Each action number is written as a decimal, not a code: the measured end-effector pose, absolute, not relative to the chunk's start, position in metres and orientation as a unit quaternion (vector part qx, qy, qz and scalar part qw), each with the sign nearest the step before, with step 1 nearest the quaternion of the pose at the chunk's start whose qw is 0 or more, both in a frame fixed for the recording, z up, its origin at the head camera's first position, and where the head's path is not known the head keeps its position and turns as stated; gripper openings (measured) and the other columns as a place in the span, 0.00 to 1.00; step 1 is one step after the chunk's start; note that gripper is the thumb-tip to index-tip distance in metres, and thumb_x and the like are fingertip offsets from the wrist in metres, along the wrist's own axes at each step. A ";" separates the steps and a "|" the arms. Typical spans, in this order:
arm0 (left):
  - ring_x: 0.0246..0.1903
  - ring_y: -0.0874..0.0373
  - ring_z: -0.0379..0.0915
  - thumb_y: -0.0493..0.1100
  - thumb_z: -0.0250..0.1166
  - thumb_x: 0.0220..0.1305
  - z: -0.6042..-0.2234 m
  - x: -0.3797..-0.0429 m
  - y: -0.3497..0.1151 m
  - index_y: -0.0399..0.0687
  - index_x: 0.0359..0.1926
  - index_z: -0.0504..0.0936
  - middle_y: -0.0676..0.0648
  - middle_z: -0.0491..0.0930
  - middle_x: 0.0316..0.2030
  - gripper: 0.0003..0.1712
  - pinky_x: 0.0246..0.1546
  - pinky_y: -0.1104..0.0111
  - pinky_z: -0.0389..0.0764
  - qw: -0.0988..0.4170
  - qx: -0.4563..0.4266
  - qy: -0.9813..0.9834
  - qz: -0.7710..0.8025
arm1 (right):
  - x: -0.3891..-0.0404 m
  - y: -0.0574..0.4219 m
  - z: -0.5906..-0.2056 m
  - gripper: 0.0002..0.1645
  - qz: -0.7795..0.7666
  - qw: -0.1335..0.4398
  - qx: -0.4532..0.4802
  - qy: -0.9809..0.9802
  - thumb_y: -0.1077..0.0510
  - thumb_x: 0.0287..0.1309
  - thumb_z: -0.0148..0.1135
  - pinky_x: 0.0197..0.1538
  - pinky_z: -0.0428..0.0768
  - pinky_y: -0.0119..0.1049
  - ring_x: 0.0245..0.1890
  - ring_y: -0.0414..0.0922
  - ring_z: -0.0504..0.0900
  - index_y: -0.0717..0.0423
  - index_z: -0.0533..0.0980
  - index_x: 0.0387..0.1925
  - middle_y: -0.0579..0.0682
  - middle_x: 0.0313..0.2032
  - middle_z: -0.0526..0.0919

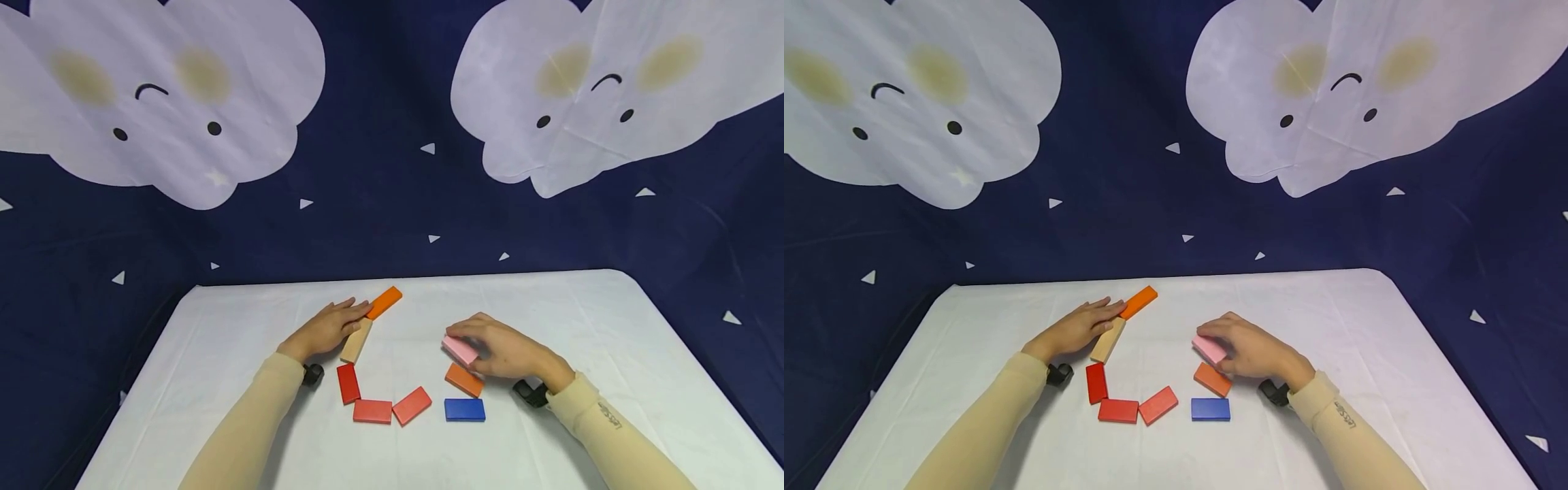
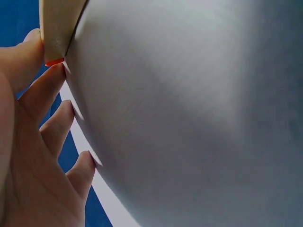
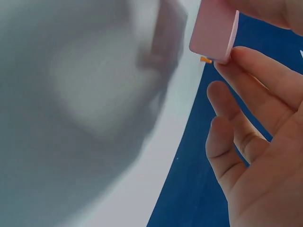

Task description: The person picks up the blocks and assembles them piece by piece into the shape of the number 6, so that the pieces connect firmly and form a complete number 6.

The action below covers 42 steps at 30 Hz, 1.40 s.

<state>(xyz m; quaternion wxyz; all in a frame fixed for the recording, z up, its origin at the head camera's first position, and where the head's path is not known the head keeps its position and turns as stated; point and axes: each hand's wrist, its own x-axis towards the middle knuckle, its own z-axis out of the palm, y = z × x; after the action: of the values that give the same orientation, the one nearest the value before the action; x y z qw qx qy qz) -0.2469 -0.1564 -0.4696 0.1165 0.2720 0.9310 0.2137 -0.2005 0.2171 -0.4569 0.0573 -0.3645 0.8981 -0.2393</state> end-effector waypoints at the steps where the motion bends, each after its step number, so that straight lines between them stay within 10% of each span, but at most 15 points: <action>1: 0.76 0.46 0.49 0.46 0.53 0.78 -0.469 -0.247 -0.157 0.49 0.76 0.62 0.49 0.62 0.74 0.30 0.74 0.43 0.46 0.116 0.272 0.931 0.213 | -0.200 0.216 -0.456 0.38 -0.242 0.058 -0.361 0.899 0.61 0.49 0.72 0.61 0.76 0.46 0.60 0.43 0.72 0.54 0.75 0.65 0.43 0.62 0.78; 42: 0.76 0.45 0.50 0.45 0.53 0.78 -0.468 -0.246 -0.156 0.48 0.76 0.62 0.49 0.62 0.74 0.30 0.74 0.42 0.46 0.117 0.273 0.930 0.214 | -0.177 0.167 -0.460 0.33 -0.224 -0.016 -0.350 0.910 0.44 0.49 0.78 0.56 0.80 0.41 0.51 0.40 0.77 0.55 0.82 0.54 0.43 0.50 0.85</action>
<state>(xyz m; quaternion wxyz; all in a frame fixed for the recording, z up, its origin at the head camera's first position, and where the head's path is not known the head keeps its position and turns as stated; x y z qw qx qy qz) -0.2461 -0.1562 -0.4683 0.1167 0.2734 0.9305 0.2140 -0.1768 0.1669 -0.4599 -0.0156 -0.3500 0.9095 -0.2236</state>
